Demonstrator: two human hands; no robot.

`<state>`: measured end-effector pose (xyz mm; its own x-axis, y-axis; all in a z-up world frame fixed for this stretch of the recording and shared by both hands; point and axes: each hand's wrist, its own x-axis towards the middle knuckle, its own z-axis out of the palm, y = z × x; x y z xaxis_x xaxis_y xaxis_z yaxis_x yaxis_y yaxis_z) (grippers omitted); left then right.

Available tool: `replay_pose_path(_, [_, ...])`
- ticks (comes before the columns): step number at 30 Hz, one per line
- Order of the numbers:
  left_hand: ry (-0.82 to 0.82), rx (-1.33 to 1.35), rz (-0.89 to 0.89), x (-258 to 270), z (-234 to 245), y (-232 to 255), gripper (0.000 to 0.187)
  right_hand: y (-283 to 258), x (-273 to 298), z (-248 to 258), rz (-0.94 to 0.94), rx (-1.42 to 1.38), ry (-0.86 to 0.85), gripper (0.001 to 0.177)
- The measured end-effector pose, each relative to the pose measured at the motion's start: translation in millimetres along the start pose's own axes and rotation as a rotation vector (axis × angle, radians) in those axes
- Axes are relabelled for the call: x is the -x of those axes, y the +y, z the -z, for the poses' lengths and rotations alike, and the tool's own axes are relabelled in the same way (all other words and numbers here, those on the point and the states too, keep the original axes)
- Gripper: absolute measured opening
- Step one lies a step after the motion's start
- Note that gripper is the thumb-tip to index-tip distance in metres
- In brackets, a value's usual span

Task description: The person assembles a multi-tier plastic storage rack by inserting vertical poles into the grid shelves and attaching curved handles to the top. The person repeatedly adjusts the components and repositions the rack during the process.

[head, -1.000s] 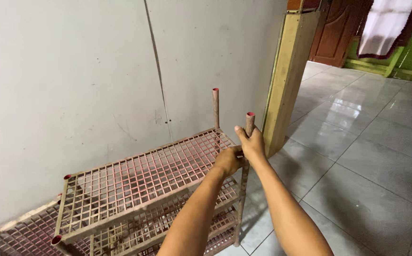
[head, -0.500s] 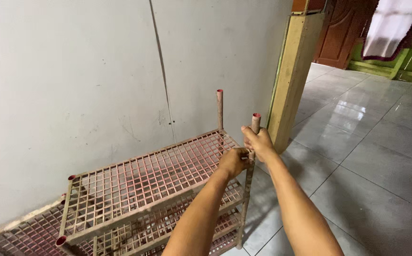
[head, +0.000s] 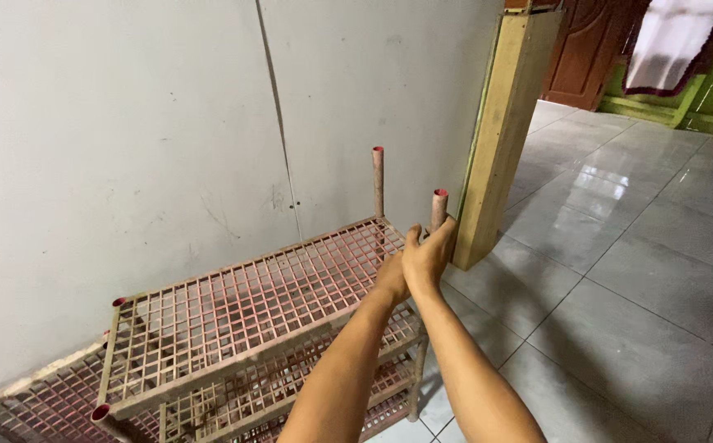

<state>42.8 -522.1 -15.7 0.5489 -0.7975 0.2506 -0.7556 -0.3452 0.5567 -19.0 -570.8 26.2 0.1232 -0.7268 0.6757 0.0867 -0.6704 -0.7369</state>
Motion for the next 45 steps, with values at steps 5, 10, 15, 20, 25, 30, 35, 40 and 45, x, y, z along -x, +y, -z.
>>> replay_pose_path(5, [0.007, -0.011, 0.019, -4, -4, -3, 0.031, -2, -17, -4, -0.145, 0.093, 0.004, 0.049])
replay_pose_path(10, [0.049, 0.088, 0.071, 9, 8, 11, 0.032, -4, -28, -1, -0.200, 0.080, -0.008, 0.047])
replay_pose_path(15, [0.043, 0.184, 0.054, 19, 22, 28, 0.038, -3, -38, 6, -0.183, -0.033, -0.116, 0.041])
replay_pose_path(20, [0.039, 0.203, 0.049, 21, 24, 32, 0.041, 11, -57, 15, -0.401, -0.326, -0.447, 0.039])
replay_pose_path(25, [0.038, 0.208, 0.059, 22, 22, 32, 0.041, 22, -79, 33, -0.564, -0.754, -0.949, 0.035])
replay_pose_path(30, [0.030, 0.217, 0.103, 22, 24, 34, 0.041, 19, -80, 36, -0.517, -0.629, -0.923, 0.031])
replay_pose_path(35, [0.016, 0.215, 0.079, 17, 18, 26, 0.041, 10, -37, 28, -0.107, -0.161, -0.287, 0.028])
replay_pose_path(40, [-0.064, 0.091, 0.148, -4, 0, 1, 0.031, -2, 8, 12, 0.210, 0.038, 0.012, 0.062])
replay_pose_path(45, [0.021, 0.055, 0.049, -9, -9, -9, 0.033, -11, -7, -2, -0.123, 0.053, -0.061, 0.052])
